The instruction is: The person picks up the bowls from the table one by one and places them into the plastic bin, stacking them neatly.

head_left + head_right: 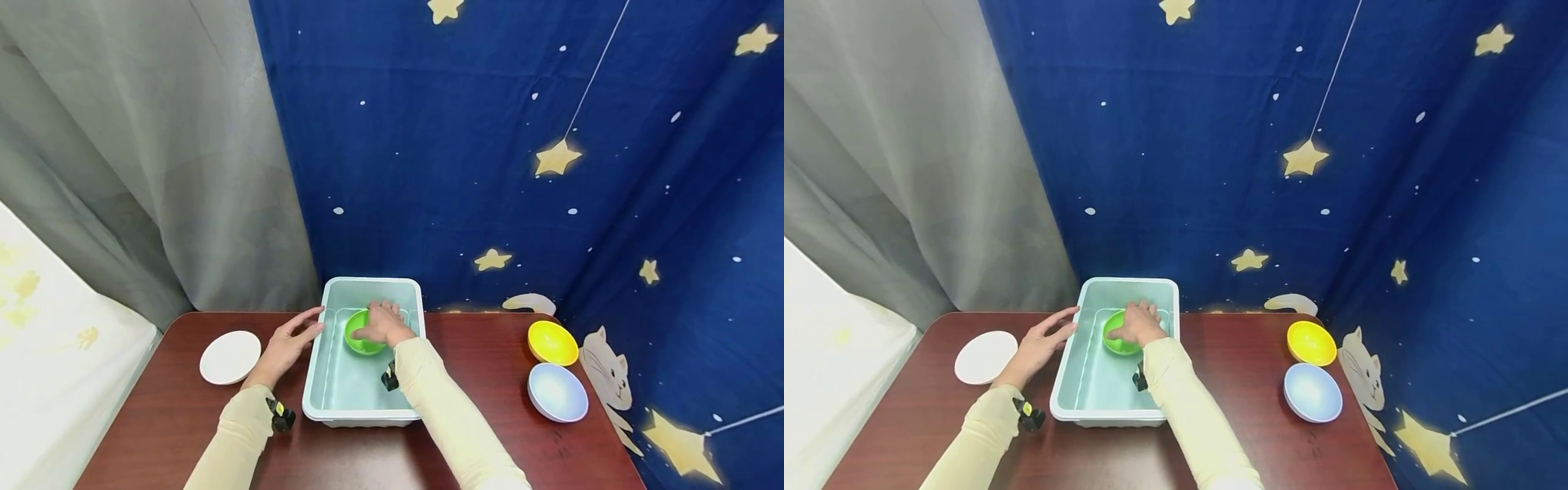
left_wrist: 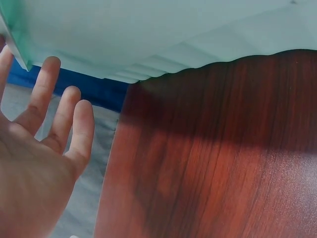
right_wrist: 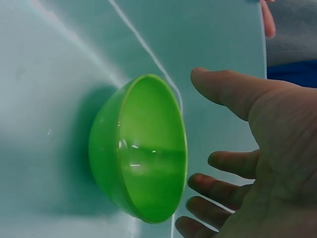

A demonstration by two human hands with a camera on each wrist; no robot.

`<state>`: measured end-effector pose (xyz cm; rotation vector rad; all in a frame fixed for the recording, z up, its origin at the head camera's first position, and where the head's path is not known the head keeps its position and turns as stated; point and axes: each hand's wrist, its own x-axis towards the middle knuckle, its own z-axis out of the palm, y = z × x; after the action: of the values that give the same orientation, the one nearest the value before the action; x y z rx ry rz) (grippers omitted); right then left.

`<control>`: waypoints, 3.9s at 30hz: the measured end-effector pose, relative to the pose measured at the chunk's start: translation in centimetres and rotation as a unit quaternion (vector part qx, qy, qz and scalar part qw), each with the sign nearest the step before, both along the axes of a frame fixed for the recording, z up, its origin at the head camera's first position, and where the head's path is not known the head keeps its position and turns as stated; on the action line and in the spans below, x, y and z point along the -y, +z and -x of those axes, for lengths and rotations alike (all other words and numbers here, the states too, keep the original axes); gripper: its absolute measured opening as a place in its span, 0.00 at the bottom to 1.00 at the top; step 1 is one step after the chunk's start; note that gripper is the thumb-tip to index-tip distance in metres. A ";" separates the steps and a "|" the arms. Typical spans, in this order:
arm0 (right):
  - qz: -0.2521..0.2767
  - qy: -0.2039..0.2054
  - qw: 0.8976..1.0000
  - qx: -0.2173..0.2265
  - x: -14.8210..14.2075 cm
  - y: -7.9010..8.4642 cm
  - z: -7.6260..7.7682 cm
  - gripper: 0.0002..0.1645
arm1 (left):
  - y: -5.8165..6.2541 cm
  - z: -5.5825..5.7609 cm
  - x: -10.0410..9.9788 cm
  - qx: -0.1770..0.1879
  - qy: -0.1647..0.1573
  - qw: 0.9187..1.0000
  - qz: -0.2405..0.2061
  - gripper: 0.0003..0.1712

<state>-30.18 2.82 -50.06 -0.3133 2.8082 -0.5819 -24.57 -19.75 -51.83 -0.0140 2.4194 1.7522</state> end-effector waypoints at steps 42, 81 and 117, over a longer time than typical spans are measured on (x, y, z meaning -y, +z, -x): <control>0.045 0.116 0.992 -0.014 -4.0 6.8 -2.3 0.33 | 1.8 -1.0 -0.7 0.030 0.017 0.999 0.033 0.30; 0.071 -0.031 0.994 -0.079 -13.6 9.8 -3.3 0.36 | 1.7 -0.7 -0.7 0.038 0.024 0.999 0.025 0.32; 0.057 -0.124 0.985 -0.106 -25.3 8.6 -7.2 0.38 | -2.1 0.8 0.7 0.017 0.022 0.999 0.043 0.33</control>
<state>-22.93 28.10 -41.47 -0.0472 3.0496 -0.8092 -25.38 -20.43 -53.89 -0.1058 2.4866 1.6515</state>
